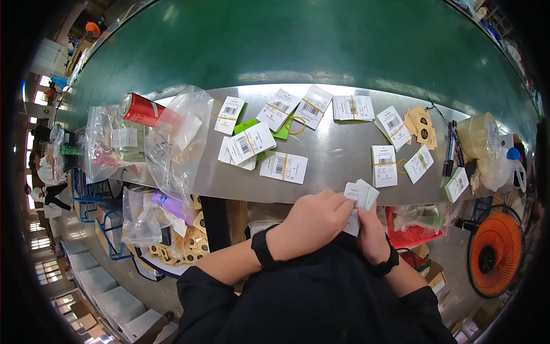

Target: The recorder is seen organizing shoe tags and labels, matching them, and securing them with rubber bands on a workshop table.

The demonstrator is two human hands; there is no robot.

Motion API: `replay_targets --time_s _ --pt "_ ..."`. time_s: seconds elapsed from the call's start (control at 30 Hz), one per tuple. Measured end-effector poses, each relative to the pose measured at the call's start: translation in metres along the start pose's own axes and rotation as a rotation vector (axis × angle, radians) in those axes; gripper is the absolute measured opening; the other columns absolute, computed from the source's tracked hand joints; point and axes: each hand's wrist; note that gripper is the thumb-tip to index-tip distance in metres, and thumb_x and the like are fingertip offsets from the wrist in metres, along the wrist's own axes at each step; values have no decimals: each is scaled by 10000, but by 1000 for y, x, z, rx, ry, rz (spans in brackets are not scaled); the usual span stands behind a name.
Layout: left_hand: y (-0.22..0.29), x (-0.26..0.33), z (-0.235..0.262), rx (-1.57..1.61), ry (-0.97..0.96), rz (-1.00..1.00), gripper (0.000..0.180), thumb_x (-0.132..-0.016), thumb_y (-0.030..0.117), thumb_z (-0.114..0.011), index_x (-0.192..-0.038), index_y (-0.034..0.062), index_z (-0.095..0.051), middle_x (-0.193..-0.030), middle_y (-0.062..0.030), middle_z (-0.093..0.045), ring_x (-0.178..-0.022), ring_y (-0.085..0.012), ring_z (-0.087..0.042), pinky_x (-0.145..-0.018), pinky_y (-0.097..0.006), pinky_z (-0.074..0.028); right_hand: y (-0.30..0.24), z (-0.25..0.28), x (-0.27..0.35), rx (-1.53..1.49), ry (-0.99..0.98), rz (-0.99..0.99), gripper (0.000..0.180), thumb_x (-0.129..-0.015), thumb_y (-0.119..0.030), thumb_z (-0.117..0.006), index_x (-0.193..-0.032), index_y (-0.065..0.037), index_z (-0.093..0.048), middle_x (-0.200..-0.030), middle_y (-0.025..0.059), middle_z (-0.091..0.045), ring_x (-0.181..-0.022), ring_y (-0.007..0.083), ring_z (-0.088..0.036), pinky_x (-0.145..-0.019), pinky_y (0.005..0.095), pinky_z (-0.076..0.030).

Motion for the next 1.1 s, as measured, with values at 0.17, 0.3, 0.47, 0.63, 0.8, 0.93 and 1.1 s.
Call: replay_targets --time_s 0.17,0.3,0.47,0.63,0.8,0.93,1.1 --pt "-1 -2 -4 -102 -100 4 133 -643 69 -634 -738 51 -542 -709 -37 -543 -633 -199 -543 -536 -298 -452 12 2 -1 51 -2 -6 468 -906 -134 -310 -1326 -19 -136 -1239 102 -376 -1135 159 -381 -974 281 -283" --pt "-9 -2 -5 90 31 -38 105 -661 44 -603 -731 54 -526 -696 -44 -537 -595 -202 -538 -510 -289 -439 -10 -5 2 60 -75 -34 484 -928 -176 -361 -1337 -30 -149 -1232 94 -379 -1114 151 -394 -958 288 -309" --pt "0 9 3 1004 -153 561 70 -712 71 -583 -741 62 -520 -659 -69 -530 -518 -219 -527 -485 -290 -407 -21 -1 6 -39 -197 -127 517 -936 -197 -383 -1369 -66 -132 -1175 88 -423 -1008 146 -460 -860 293 -395" --pt "-13 7 16 429 -234 165 57 -750 88 -583 -781 64 -541 -675 -84 -540 -578 -253 -540 -513 -323 -410 -26 9 4 -59 -317 -247 520 -945 -226 -355 -1387 -96 -113 -1131 96 -450 -872 145 -517 -767 276 -435" --pt "-15 7 16 456 -179 174 53 -768 78 -583 -787 51 -542 -686 -102 -541 -623 -273 -527 -560 -325 -420 -28 10 3 -98 -361 -380 587 -917 -331 -402 -1384 -94 -137 -1079 145 -500 -758 188 -552 -698 292 -453" --pt "-15 11 9 606 -141 209 44 -817 95 -533 -823 53 -523 -672 -97 -524 -625 -241 -533 -559 -331 -407 -21 18 2 -261 -484 -399 506 -945 -310 -338 -1369 -101 -158 -1073 136 -508 -745 138 -519 -663 249 -434" --pt "-13 11 23 1220 -216 723 67 -848 83 -518 -816 29 -499 -637 -10 -472 -592 -43 -434 -521 -227 -362 -20 28 3 -408 -736 -493 552 -919 -400 -382 -1325 -67 -214 -1048 147 -523 -720 133 -505 -612 231 -416"
Point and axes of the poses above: each hand's wrist, its own x-axis away from the middle knuckle, its own z-axis out of the back of the hand, y = z × x
